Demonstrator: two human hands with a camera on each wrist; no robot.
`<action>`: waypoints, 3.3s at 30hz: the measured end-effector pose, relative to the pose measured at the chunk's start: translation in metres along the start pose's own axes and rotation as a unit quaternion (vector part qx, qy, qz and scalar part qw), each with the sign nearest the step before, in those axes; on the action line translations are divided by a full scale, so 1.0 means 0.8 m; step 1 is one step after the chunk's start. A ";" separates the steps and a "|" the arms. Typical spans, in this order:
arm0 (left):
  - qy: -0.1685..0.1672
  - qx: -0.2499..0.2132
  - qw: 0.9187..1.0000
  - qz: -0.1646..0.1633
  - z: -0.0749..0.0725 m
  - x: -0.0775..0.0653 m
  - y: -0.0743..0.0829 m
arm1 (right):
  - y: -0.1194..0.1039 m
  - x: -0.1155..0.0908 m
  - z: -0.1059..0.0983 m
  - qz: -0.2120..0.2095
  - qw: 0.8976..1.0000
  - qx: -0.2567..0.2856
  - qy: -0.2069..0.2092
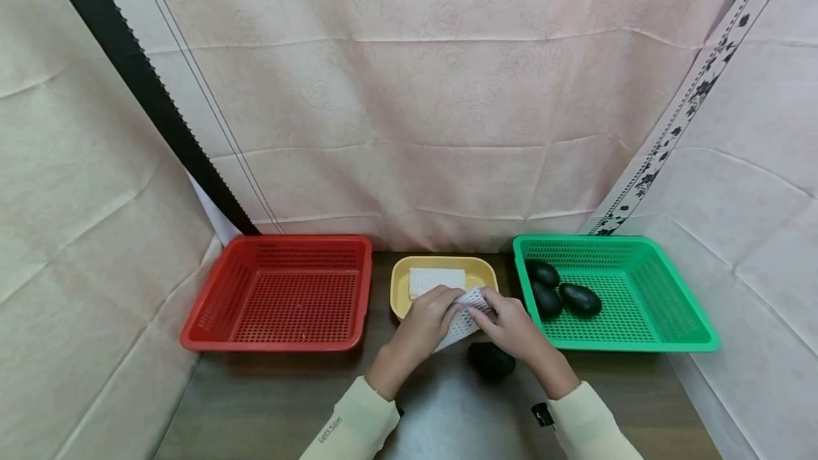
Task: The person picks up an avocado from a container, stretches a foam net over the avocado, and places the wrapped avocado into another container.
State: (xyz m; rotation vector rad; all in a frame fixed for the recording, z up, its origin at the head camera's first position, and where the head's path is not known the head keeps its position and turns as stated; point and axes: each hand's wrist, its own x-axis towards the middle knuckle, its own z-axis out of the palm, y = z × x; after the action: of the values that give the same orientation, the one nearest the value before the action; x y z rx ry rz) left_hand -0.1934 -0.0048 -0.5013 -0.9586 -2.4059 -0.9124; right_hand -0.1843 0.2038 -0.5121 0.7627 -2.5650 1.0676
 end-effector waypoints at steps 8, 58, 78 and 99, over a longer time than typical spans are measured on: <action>0.041 -0.016 0.999 -0.012 -0.006 -0.001 -0.008 | 0.007 -0.006 0.001 0.025 0.996 -0.053 -0.073; 0.098 -0.108 0.986 -0.083 -0.005 -0.014 -0.020 | 0.022 -0.031 0.017 -0.019 0.999 -0.027 -0.007; -0.068 -0.244 0.945 -0.208 0.018 -0.026 -0.025 | 0.004 -0.017 0.006 -0.039 0.999 -0.023 0.019; -0.123 -0.196 0.942 -0.242 0.023 -0.031 -0.039 | 0.006 -0.026 0.010 -0.047 0.998 -0.012 0.039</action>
State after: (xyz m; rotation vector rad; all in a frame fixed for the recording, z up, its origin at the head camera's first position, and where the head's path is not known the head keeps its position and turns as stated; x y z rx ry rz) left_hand -0.2006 -0.0206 -0.5414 -0.6324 -2.7982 -1.5777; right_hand -0.1696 0.2087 -0.5293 0.8095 -2.4469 1.0159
